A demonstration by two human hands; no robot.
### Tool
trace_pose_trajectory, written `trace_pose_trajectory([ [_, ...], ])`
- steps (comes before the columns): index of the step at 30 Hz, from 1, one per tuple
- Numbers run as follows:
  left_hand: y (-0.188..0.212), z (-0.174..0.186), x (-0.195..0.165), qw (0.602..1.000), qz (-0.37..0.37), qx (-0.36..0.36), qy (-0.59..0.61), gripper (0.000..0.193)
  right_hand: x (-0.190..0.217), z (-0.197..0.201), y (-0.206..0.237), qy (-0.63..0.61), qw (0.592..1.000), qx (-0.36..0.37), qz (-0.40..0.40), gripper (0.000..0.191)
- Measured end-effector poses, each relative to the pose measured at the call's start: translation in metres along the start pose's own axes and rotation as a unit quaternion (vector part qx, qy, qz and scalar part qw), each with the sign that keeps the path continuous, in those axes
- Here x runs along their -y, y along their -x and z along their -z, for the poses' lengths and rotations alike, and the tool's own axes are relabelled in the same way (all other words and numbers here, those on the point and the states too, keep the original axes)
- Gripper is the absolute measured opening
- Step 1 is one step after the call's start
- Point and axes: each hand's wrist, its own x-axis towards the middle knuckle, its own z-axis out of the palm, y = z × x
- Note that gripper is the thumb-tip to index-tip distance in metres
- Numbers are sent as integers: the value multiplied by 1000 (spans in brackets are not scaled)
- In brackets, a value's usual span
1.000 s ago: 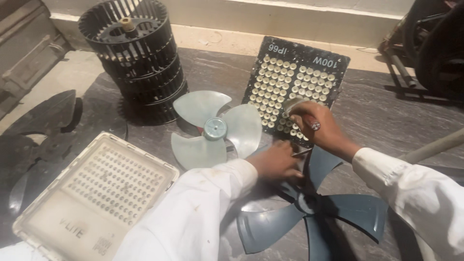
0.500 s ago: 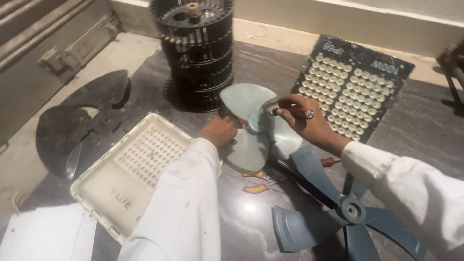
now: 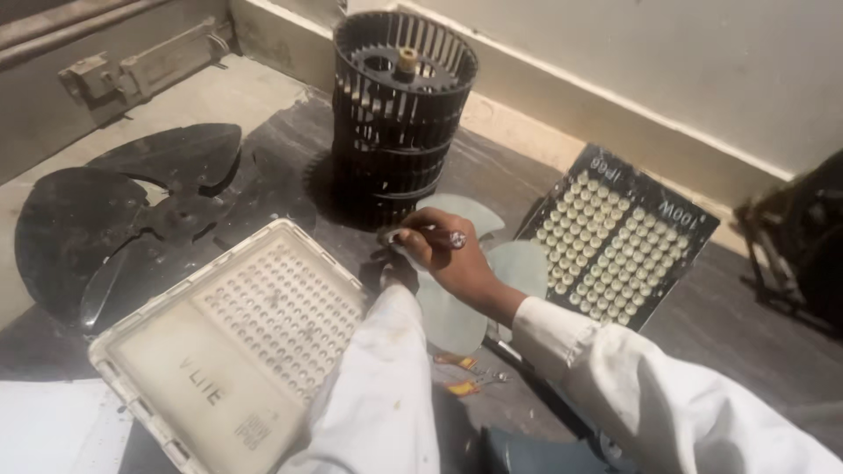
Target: The person cleans several fan blades using a brush and a small container of liquid. They dip the brush into the container and scrub the blades, then use pliers to remove debris from a black fan blade. The person also uses a hammer to tap the center of a light-colored fan blade.
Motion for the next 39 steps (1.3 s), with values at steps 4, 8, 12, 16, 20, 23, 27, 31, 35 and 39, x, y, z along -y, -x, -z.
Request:
trace_pose_trajectory([
  [4, 2, -19, 14, 1000, 17, 8, 14, 26, -1, -5, -2, -56, 997, 33, -32, 26],
  [8, 12, -48, 27, 999, 50, 10, 21, 24, -14, -15, -12, -120, 990, 67, -30, 27],
  [12, 46, -61, 50, 996, 85, -13, 35, 24, -12, -34, -37, -175, 980, 94, 22, 29],
  [16, 119, -82, 77, 986, 145, -32, 73, 23, 17, -69, -55, -185, 973, 140, 20, 28],
  [20, 203, -119, 83, 959, 266, -29, 93, 24, 53, -119, -47, -208, 965, 145, 69, 30],
  [23, 252, -145, 81, 934, 324, -13, 152, 19, 75, -147, -33, -187, 962, 175, 97, 31],
  [27, 295, -165, 71, 901, 396, 17, 175, 19, 94, -172, -25, -135, 947, 277, 97, 30],
  [31, 325, -164, 79, 899, 395, 10, 191, 25, 106, -193, -26, -128, 931, 334, 72, 21],
  [35, 344, -153, 110, 869, 473, 46, 136, 46, 108, -215, -27, -13, 923, 333, 192, 18],
  [39, 338, -159, 119, 832, 523, 58, 175, 51, 108, -237, -8, 62, 907, 307, 283, 14],
])
